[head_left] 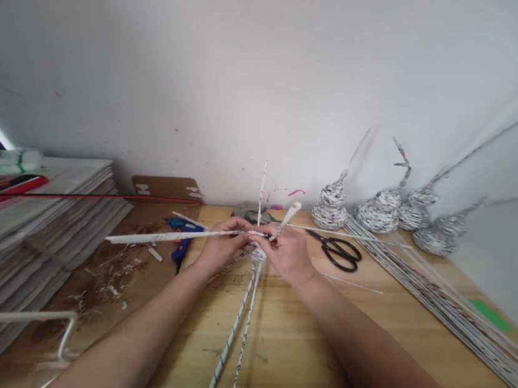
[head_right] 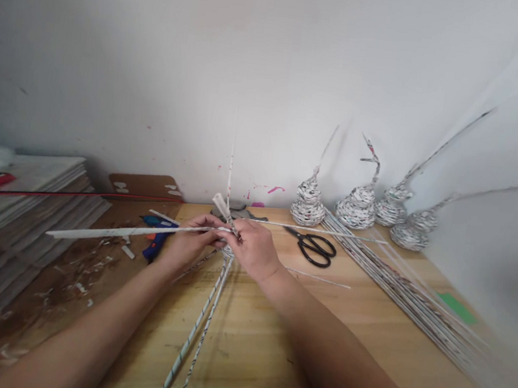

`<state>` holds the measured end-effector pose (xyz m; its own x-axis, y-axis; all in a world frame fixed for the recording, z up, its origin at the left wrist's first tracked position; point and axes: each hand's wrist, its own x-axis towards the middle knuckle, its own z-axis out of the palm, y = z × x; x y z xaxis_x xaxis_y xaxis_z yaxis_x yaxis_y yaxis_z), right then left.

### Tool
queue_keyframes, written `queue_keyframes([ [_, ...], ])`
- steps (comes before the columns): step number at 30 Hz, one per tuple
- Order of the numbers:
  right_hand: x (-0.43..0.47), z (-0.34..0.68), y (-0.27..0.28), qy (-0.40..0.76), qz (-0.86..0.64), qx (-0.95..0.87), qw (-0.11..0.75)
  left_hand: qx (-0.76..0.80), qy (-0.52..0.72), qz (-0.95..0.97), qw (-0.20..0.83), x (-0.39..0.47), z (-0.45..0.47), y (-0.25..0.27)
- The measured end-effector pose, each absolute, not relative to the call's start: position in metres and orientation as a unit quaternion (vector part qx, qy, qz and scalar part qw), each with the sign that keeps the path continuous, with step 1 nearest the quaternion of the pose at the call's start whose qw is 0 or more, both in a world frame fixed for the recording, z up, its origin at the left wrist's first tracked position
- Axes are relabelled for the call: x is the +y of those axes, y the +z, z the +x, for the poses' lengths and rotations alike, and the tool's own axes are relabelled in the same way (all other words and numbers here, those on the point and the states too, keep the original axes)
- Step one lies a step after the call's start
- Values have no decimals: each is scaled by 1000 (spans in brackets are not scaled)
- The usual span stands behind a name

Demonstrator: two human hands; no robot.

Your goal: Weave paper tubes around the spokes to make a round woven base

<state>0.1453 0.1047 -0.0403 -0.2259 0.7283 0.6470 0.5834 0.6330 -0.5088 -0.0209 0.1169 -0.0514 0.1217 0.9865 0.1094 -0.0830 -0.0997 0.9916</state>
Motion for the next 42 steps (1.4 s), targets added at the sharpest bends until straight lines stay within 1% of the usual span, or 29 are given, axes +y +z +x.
queue_keyframes([
  [6, 103, 146, -42, 27, -384, -787, 483, 409, 511, 554, 514, 114, -21, -46],
  [14, 95, 142, -30, 40, -349, -772, 529, 395, 534, 571, 483, 116, -27, -47],
  [18, 90, 140, -26, 17, -347, -775, 527, 367, 554, 560, 494, 118, -27, -51],
  [23, 86, 140, -21, -19, -314, -792, 523, 346, 562, 582, 474, 118, -30, -47],
  [27, 79, 140, -10, -30, -300, -809, 504, 339, 563, 606, 449, 115, -36, -36],
  [32, 62, 141, 6, -36, -294, -813, 501, 331, 573, 573, 483, 113, -36, -33],
  [37, 49, 154, 5, -44, -304, -805, 508, 301, 583, 534, 533, 114, -32, -34],
  [42, 45, 164, -1, -62, -298, -794, 527, 299, 576, 538, 537, 113, -33, -32],
])
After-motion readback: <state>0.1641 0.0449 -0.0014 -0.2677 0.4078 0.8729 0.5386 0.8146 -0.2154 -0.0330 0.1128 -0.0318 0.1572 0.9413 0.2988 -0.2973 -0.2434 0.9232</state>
